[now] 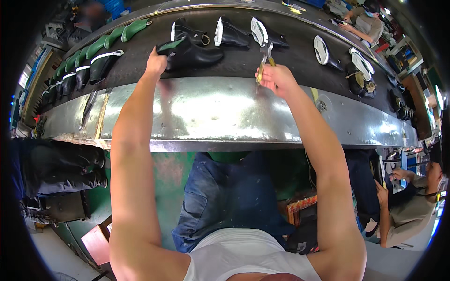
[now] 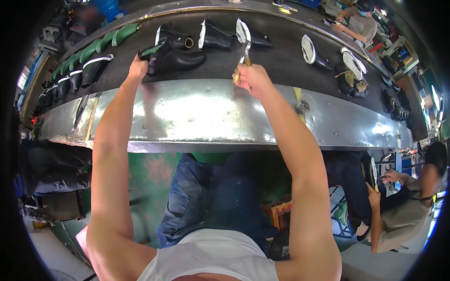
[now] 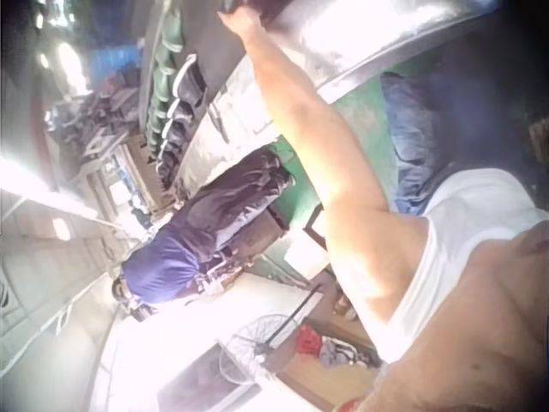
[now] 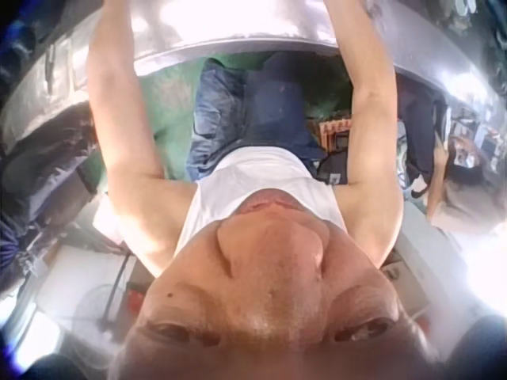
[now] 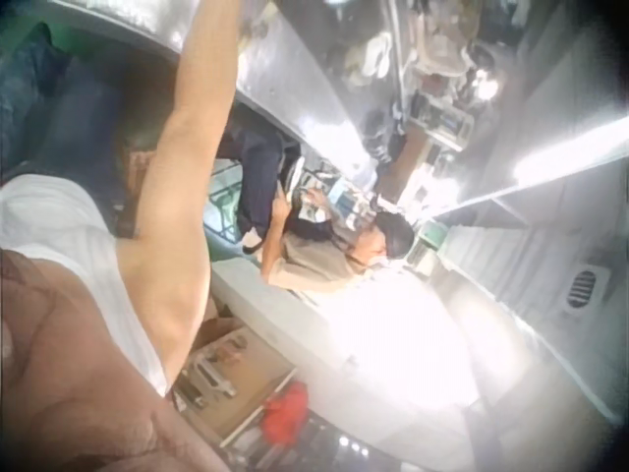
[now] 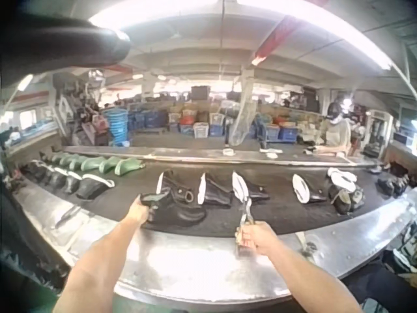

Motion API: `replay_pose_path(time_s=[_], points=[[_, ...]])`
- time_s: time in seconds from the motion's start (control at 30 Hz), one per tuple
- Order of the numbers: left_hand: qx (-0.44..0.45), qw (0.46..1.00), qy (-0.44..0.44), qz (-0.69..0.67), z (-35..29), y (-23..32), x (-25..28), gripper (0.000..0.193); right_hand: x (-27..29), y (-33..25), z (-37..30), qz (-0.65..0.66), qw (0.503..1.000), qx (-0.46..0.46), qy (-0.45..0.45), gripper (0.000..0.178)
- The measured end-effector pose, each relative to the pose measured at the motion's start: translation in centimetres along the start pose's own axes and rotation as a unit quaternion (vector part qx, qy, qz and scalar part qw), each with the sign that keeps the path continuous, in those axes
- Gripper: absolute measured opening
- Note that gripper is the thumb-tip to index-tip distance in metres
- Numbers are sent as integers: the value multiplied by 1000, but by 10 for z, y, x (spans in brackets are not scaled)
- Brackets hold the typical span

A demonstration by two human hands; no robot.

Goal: Manually lasting the upper of a shoe onto a last using pincers and adhesive.

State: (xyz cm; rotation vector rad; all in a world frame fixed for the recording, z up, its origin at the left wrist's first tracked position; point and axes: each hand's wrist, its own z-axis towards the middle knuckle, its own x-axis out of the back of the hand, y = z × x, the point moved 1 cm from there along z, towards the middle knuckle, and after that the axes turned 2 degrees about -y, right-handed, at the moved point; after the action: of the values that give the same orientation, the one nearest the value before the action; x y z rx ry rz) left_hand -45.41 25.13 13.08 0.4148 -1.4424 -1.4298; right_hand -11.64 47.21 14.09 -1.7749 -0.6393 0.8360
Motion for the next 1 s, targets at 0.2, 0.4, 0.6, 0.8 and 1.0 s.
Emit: replay_pose_path(time_s=[0.2,0.4,0.6,0.8,1.0], points=[[-47,881,-123,455,-123,-15,-3,66,1,-6,88,5,997,-12,77,14],[7,882,-122,456,-124,6,5,61,2,-8,171,32,995,-18,90,25],[14,874,-126,469,-126,2,11,61,2,3,214,3,965,13,261,37],[9,876,-134,463,-119,9,1,62,44,-8,226,15,950,68,304,13],[6,880,-120,460,-121,2,4,61,45,-13,119,-97,960,129,228,11]])
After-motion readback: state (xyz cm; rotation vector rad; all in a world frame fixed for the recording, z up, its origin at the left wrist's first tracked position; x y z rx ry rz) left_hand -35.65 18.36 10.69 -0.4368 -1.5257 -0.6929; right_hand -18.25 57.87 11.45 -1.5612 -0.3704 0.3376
